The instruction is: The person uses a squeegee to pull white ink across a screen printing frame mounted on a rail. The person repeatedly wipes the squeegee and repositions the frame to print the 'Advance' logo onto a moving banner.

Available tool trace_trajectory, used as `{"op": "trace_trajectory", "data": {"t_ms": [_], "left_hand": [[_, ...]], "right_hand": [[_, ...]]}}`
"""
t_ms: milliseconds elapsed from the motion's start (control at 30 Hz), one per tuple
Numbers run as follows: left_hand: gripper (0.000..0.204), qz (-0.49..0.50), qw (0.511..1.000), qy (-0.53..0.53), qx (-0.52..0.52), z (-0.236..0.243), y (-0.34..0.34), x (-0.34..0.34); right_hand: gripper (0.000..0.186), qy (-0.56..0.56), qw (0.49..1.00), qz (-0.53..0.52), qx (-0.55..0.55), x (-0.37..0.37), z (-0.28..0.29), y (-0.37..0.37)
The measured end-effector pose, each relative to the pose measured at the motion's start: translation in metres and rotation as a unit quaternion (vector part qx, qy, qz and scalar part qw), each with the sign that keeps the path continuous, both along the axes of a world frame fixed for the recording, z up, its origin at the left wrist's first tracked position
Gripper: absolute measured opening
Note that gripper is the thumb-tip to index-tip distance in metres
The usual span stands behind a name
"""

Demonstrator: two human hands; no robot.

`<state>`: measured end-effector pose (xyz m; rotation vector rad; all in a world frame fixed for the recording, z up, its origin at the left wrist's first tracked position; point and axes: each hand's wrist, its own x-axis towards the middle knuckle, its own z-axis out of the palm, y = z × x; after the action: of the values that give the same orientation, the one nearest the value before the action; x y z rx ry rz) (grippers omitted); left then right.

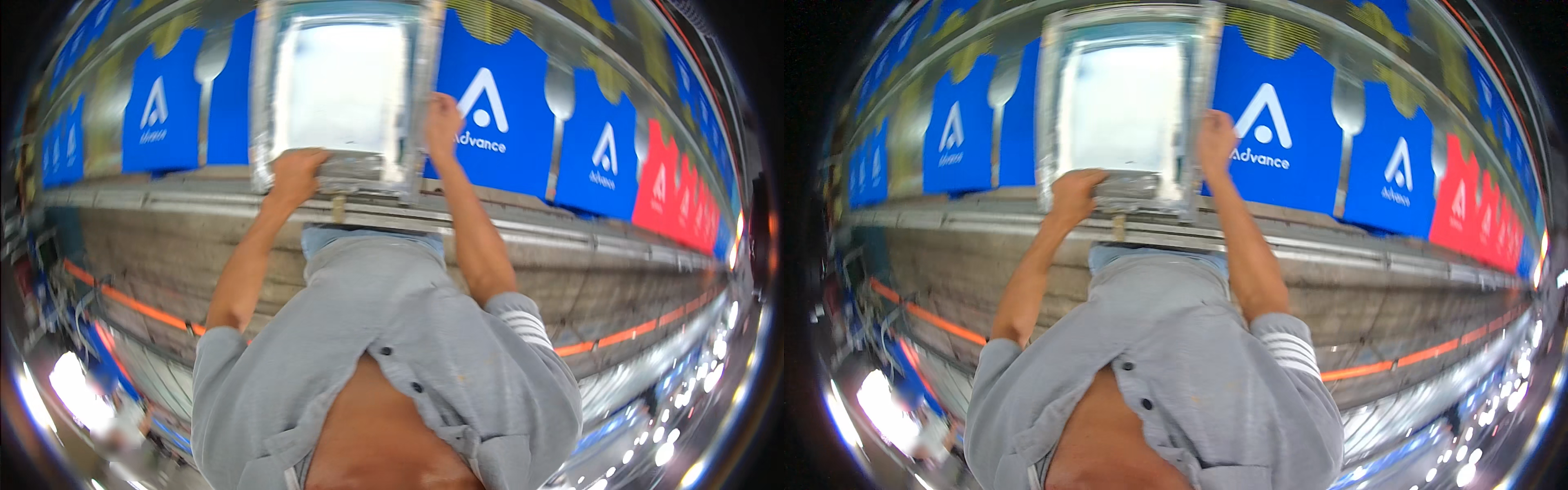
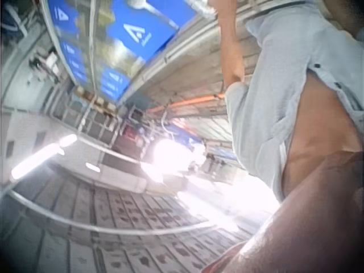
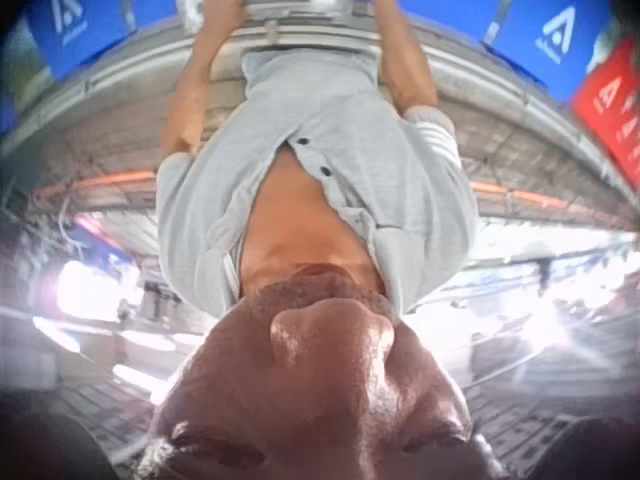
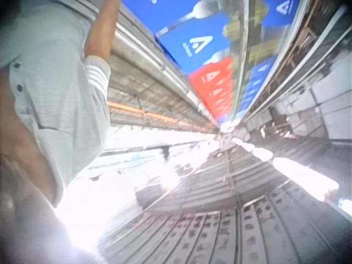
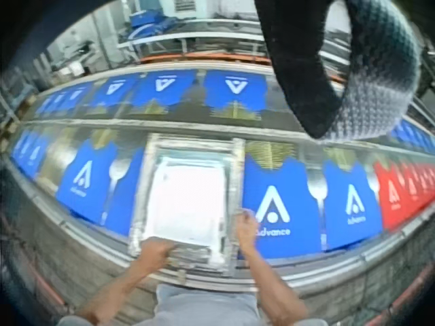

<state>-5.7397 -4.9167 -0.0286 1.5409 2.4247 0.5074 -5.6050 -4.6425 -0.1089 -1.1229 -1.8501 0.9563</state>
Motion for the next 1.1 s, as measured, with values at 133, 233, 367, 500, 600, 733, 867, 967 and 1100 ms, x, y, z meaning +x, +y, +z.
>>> {"op": "trace_trajectory", "data": {"t_ms": [133, 233, 367, 500, 600, 733, 867, 967, 1100], "left_hand": [[0.037, -0.026, 0.999, 0.021, 0.026, 0.008, -0.047, -0.060], [0.041, -0.033, 0.999, 0.004, -0.018, 0.012, -0.056, -0.083], [0.042, -0.032, 0.999, -0.016, -0.033, 0.002, -0.071, -0.103], [0.028, -0.028, 0.999, -0.012, -0.029, -0.005, -0.073, -0.110], [0.026, -0.031, 0.999, 0.000, -0.014, -0.012, -0.074, -0.110], [0.036, -0.040, 0.997, 0.033, 0.057, -0.021, -0.081, -0.101], [0.035, -0.019, 0.984, -0.017, -0.174, 0.008, -0.054, -0.123], [0.036, -0.014, 0.981, -0.017, -0.192, 0.017, -0.023, -0.156], [0.029, -0.066, 0.988, -0.009, -0.142, 0.018, 0.040, -0.211]], "right_hand": [[0.024, 0.014, 0.993, -0.010, -0.117, -0.060, 0.021, -0.059], [0.024, 0.001, 0.990, -0.021, -0.139, -0.075, 0.022, -0.073], [0.024, -0.018, 0.993, -0.027, -0.110, -0.091, 0.011, -0.088], [0.025, -0.044, 0.994, -0.027, -0.097, -0.100, 0.002, -0.086], [0.025, -0.057, 0.996, -0.024, -0.060, -0.105, 0.001, -0.083], [0.028, -0.090, 0.992, -0.025, -0.082, -0.105, 0.002, -0.076], [0.035, -0.236, 0.970, 0.006, 0.049, -0.110, 0.037, -0.083], [0.043, -0.199, 0.945, 0.245, 0.083, -0.133, 0.074, -0.087], [0.027, -0.467, 0.770, 0.407, 0.156, -0.194, 0.107, -0.092]]}}
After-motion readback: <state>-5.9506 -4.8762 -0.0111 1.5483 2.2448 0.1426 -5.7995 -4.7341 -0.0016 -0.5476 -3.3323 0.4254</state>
